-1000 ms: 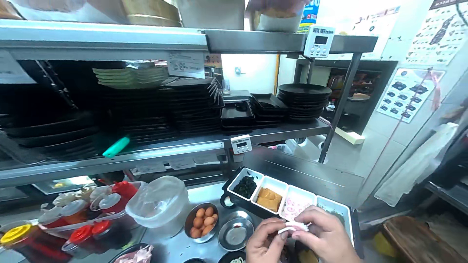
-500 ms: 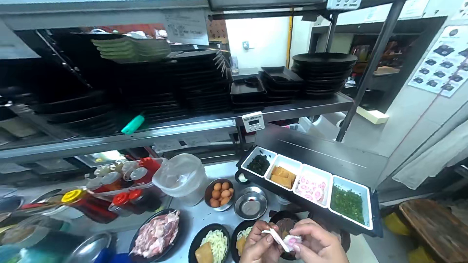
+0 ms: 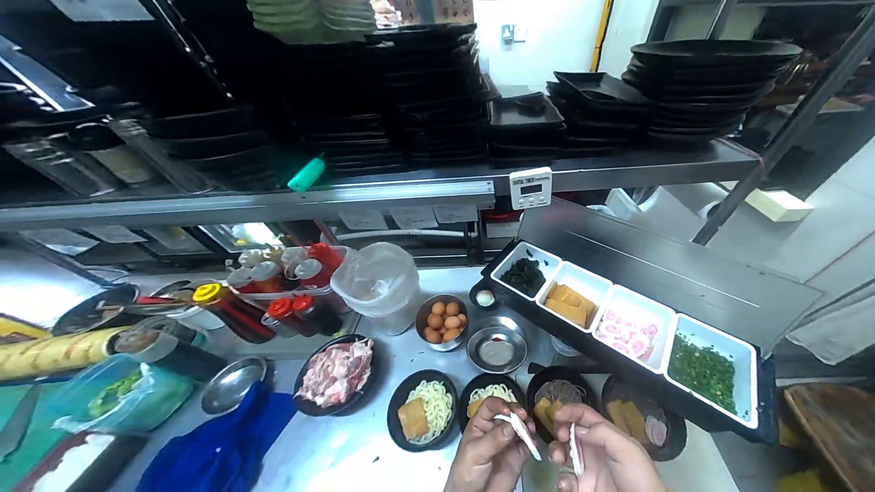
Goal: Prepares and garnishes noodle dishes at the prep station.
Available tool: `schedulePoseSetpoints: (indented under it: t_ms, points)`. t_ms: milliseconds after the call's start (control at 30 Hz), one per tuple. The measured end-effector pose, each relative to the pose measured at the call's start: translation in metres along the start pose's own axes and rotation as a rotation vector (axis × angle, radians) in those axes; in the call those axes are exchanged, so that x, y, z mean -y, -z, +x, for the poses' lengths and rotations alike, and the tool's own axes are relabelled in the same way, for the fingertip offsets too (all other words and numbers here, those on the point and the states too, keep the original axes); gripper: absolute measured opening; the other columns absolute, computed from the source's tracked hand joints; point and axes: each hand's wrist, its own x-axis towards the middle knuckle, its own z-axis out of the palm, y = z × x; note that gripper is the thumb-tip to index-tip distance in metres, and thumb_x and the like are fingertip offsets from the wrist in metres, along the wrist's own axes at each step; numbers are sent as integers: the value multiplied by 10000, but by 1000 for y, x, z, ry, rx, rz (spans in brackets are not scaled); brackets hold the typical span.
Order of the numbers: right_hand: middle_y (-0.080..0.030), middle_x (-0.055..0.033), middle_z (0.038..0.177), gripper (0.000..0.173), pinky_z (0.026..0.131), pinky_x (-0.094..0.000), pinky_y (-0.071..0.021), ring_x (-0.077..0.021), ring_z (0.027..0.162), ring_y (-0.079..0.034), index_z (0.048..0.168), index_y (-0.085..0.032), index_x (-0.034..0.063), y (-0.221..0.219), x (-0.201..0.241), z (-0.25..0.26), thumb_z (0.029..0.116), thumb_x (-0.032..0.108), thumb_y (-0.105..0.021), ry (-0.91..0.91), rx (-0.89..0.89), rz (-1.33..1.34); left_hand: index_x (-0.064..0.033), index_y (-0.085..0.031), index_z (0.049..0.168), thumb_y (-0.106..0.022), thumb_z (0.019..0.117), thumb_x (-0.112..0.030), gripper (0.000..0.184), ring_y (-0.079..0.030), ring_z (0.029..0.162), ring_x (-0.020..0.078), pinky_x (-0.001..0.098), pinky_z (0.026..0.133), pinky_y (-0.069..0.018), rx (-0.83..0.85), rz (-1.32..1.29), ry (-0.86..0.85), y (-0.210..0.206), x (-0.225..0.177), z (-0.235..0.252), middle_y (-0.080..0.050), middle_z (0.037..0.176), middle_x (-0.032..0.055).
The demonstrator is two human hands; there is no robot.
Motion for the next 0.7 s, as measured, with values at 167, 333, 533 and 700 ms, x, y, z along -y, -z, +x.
schedulePoseSetpoints:
  t_ms: [167,333,533,700]
  points:
    - [-703,-172,1044,263,600,-328,-564,-180,722,-651,1203,-671,18,-9,-14,5,942,34,-704,171,76,-442,-114,-713,1114,-649,968,-24,183,-692,1037,301,504,910,-575,-81,-13,15,5,0,-9,-690,1185,171]
    - [-730,-147,908,157,583,-315,-568,-164,669,-659,1100,-738,22,-10,-17,11,948,42,-708,131,39,-503,-124,-709,1126,-652,969,-33,191,-698,1009,284,477,882,-582,-112,-34,53,10,6,-15,-697,1180,167]
    - [-735,-144,865,133,526,-349,-594,-204,608,-677,1064,-717,-5,-11,-28,10,933,-18,-694,355,-104,-704,-118,-700,1148,-621,985,-26,203,-691,1062,311,492,912,-571,-120,-104,76,12,10,-18,-680,1243,189]
    - [-700,-41,985,126,651,-302,-626,-133,808,-692,1028,-720,74,-1,-32,15,908,44,-695,736,-135,-1160,-121,-704,1140,-590,998,-16,209,-683,1103,310,466,937,-563,-141,-189,109,9,19,-21,-661,1302,195]
